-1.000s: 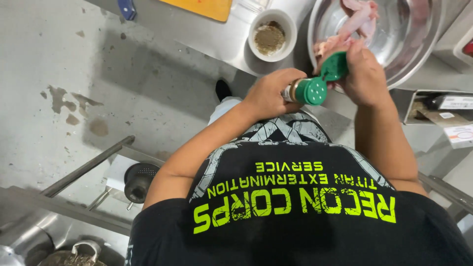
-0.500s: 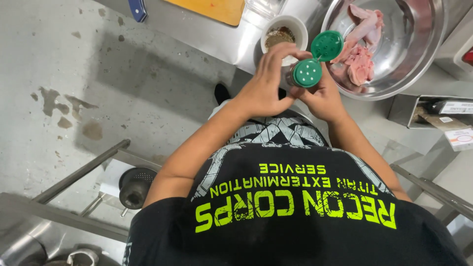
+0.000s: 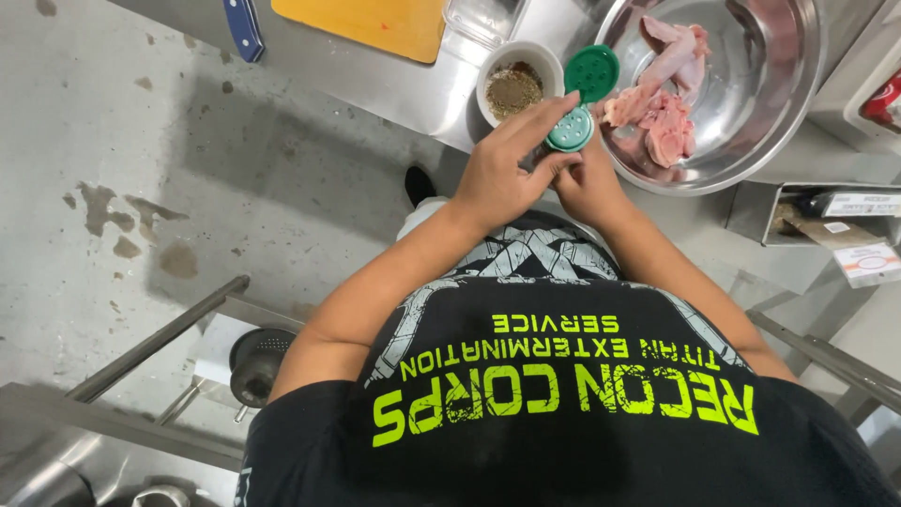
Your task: Preparing and seasoning chicken wings.
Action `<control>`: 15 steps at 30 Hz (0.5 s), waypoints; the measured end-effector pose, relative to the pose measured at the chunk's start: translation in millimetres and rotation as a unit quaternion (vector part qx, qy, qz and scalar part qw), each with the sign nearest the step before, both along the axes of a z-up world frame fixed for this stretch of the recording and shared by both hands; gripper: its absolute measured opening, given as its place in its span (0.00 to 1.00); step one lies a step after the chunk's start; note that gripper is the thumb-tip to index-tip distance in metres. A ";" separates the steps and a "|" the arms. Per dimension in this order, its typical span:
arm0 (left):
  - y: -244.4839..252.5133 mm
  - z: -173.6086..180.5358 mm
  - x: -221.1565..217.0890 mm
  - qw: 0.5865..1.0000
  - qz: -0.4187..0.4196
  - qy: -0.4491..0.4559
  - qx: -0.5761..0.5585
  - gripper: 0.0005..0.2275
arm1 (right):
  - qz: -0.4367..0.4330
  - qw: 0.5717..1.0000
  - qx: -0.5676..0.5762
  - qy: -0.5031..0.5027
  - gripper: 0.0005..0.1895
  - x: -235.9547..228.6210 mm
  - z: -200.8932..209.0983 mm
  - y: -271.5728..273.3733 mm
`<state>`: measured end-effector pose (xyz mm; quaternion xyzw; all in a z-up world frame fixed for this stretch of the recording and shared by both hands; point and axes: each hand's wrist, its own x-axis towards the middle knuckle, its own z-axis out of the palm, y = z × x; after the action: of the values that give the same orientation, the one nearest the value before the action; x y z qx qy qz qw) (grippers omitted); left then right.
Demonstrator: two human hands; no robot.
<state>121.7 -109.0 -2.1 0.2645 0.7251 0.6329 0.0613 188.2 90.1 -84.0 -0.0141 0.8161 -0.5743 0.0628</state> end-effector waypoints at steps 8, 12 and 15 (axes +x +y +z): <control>20.8 -9.2 5.5 0.992 0.121 0.028 -0.006 0.27 | -0.083 0.991 0.066 0.084 0.33 -14.9 4.3 -31.2; 17.0 -3.3 -5.6 0.985 0.155 -0.048 -0.065 0.30 | -0.075 0.983 0.125 0.109 0.26 -18.6 -2.2 -30.4; 2.5 3.2 -22.3 0.988 0.125 -0.042 -0.078 0.41 | -0.037 0.975 0.158 0.149 0.25 -17.9 -5.8 -22.2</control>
<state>99.5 -106.5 1.1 0.1395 0.7966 0.5873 0.0325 170.3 67.9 -89.8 -0.0593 0.8967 -0.4314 -0.0789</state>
